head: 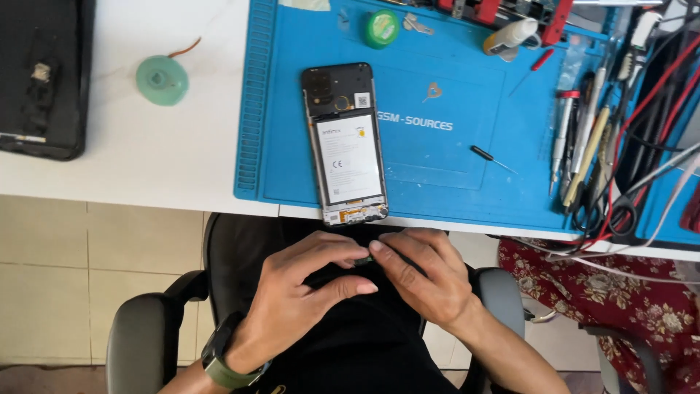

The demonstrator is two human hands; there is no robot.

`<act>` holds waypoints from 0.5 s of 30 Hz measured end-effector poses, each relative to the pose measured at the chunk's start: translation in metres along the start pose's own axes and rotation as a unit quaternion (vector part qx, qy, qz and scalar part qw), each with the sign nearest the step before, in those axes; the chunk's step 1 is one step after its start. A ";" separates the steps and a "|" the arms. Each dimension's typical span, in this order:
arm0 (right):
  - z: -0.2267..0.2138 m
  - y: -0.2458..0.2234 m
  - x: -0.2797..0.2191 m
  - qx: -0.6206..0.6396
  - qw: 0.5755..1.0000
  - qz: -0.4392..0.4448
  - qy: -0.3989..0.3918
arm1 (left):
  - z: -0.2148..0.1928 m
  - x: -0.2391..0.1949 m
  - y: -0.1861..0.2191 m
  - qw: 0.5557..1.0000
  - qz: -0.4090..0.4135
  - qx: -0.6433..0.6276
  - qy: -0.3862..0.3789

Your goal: The person uses a screwdriver to work on a small circuit board, then connects a charging cable to a disassembled smartphone to test it. They then use a small black device to interact with the phone's charging port.

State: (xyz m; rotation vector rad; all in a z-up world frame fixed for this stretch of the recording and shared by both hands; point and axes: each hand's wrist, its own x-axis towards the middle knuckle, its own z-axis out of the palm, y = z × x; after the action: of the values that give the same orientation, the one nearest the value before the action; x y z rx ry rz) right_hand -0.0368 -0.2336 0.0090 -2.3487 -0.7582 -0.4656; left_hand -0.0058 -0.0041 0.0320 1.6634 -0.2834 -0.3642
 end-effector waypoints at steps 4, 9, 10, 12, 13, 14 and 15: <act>0.001 -0.004 0.001 0.017 1.000 0.006 0.016 | 0.006 -0.003 0.000 0.996 0.065 0.037 0.043; -0.028 0.043 -0.028 -0.061 0.997 0.047 0.011 | -0.005 -0.004 0.006 0.995 0.057 0.039 0.067; -0.044 0.056 -0.033 -0.127 0.984 0.120 0.040 | -0.008 -0.005 0.007 0.995 0.042 0.036 0.079; -0.076 0.090 -0.022 -0.186 0.971 0.138 0.068 | -0.018 -0.007 0.003 0.993 0.043 0.047 0.102; -0.093 0.107 -0.017 -0.242 0.953 0.154 0.096 | -0.023 -0.008 0.001 0.989 0.043 0.058 0.126; -0.104 0.122 -0.022 -0.244 0.953 0.154 0.098 | -0.026 -0.011 -0.004 0.989 0.046 0.057 0.125; -0.116 0.137 -0.026 -0.301 0.937 0.162 0.079 | -0.029 -0.014 -0.009 0.986 0.005 0.041 0.161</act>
State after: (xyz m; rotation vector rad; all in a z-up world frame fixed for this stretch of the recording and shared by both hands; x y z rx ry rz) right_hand 0.0121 -0.4076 0.0209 -2.8771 -0.1412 -0.8137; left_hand -0.0070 0.0290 0.0271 1.7705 -0.0669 -0.0729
